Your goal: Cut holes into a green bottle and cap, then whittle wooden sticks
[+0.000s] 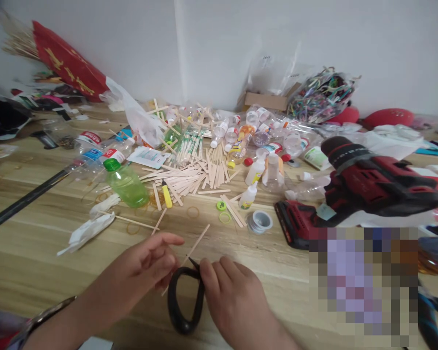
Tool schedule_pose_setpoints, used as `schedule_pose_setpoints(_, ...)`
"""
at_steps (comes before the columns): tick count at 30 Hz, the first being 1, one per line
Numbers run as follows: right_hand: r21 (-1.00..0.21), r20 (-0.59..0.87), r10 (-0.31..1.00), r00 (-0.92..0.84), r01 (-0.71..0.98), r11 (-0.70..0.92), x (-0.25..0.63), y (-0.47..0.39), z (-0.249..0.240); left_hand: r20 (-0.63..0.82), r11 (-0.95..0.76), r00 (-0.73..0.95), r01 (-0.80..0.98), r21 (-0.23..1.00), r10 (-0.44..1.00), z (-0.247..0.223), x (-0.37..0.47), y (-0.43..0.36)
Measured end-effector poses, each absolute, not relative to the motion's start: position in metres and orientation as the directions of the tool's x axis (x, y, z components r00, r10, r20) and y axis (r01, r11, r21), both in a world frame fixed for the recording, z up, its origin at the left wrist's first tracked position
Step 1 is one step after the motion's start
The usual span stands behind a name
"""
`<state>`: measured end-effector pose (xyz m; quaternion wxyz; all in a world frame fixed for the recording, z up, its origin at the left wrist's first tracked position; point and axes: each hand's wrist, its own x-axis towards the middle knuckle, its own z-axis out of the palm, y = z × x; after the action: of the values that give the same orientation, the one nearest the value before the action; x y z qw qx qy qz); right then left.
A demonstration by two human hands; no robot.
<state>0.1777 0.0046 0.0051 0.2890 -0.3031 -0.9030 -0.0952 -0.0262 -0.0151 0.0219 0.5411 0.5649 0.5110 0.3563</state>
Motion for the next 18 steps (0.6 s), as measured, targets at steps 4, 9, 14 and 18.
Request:
schedule_pose_setpoints(4,0.023,0.582,0.500,-0.641,0.628,0.778,0.177,0.003,0.002,-0.171,0.135,0.248,0.157,0.978,0.953,0.015,-0.017,-0.021)
schedule_pose_setpoints(9,-0.352,0.491,0.674,-0.552,0.582,0.733,0.170,0.000,0.001,-0.076,0.017,0.231,0.250,0.968,0.970,0.013,-0.012,-0.024)
schedule_pose_setpoints(14,-0.894,0.002,0.852,-0.524,0.380,0.236,0.160,-0.009,0.008,0.147,-0.203,0.192,0.317,0.927,0.970,0.016,-0.011,-0.026)
schedule_pose_setpoints(18,-0.928,-0.352,0.738,-0.576,0.109,-0.357,0.158,-0.016,0.009,0.315,-0.356,0.169,0.357,0.864,0.934,0.012,-0.013,-0.025)
